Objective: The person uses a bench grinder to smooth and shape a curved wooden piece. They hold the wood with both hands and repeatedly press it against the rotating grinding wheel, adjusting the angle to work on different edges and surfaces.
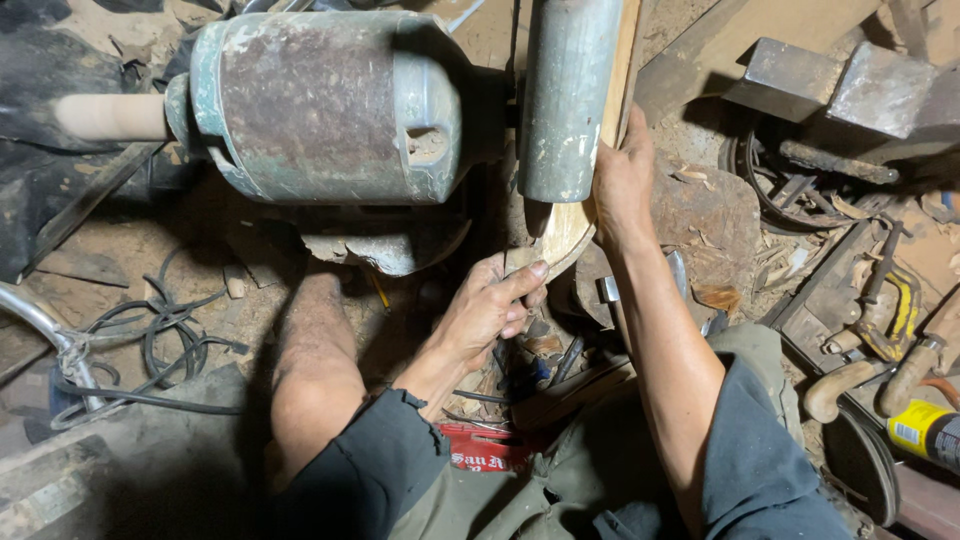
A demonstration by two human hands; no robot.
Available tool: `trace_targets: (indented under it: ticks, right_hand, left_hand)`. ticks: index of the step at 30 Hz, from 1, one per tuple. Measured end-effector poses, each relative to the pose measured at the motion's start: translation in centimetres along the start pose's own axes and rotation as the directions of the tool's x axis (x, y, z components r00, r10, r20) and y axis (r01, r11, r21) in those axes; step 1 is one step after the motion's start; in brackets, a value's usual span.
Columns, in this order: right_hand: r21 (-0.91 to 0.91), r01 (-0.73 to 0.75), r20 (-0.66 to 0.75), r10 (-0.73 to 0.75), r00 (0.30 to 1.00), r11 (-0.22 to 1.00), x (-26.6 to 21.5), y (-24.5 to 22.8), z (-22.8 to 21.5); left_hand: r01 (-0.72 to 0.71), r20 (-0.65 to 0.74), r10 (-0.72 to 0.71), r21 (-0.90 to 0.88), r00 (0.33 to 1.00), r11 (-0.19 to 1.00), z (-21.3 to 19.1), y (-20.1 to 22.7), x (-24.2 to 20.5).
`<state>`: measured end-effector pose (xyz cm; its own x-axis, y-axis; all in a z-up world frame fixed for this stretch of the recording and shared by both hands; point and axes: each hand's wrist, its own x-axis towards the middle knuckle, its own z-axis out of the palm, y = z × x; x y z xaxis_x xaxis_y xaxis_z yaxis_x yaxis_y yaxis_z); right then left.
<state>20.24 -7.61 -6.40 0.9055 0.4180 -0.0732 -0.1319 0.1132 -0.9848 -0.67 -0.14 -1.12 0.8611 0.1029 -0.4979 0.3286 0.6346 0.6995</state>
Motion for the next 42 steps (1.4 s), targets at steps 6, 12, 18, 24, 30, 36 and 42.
trace_targets:
  ticks: [6, 12, 18, 24, 30, 36, 42]
  right_hand:
    - [0.156, -0.002, 0.039, -0.004, 0.999, 0.988, -1.9, 0.2, -0.2]
    - [0.230, -0.094, 0.051, 0.084, 0.995, 0.969, -1.5, -2.1, -0.7]
    - [0.235, -0.056, 0.101, 0.033, 0.994, 0.970, 0.6, -3.0, 0.1]
    - [0.220, -0.061, 0.115, 0.037, 0.993, 0.974, 1.9, -2.3, 0.2]
    - [0.184, -0.074, 0.083, 0.060, 0.995, 0.980, 2.7, -2.0, 0.2]
    - [0.222, -0.041, 0.108, 0.018, 0.994, 0.974, 2.6, -1.8, 0.3]
    - [0.108, -0.012, 0.071, 0.004, 0.997, 0.994, 2.6, -1.9, 0.3]
  left_hand:
    - [0.028, 0.000, -0.028, 0.023, 1.000, 0.999, -0.3, -1.2, -0.8]
    - [0.034, 0.018, -0.036, 0.068, 0.999, 0.997, 0.0, -1.2, -0.9]
    - [-0.029, 0.083, 0.028, 0.018, 0.996, 0.999, 0.1, 0.0, -0.1]
    - [-0.012, 0.001, 0.012, -0.022, 1.000, 1.000, 0.1, 0.2, 0.7]
    - [-0.014, 0.005, 0.014, -0.046, 1.000, 0.999, 0.0, 0.0, 1.1]
    - [-0.022, 0.013, 0.023, -0.050, 1.000, 0.999, -0.1, -0.1, 1.3]
    - [0.006, -0.026, -0.006, -0.026, 1.000, 1.000, -0.1, 0.1, 1.2]
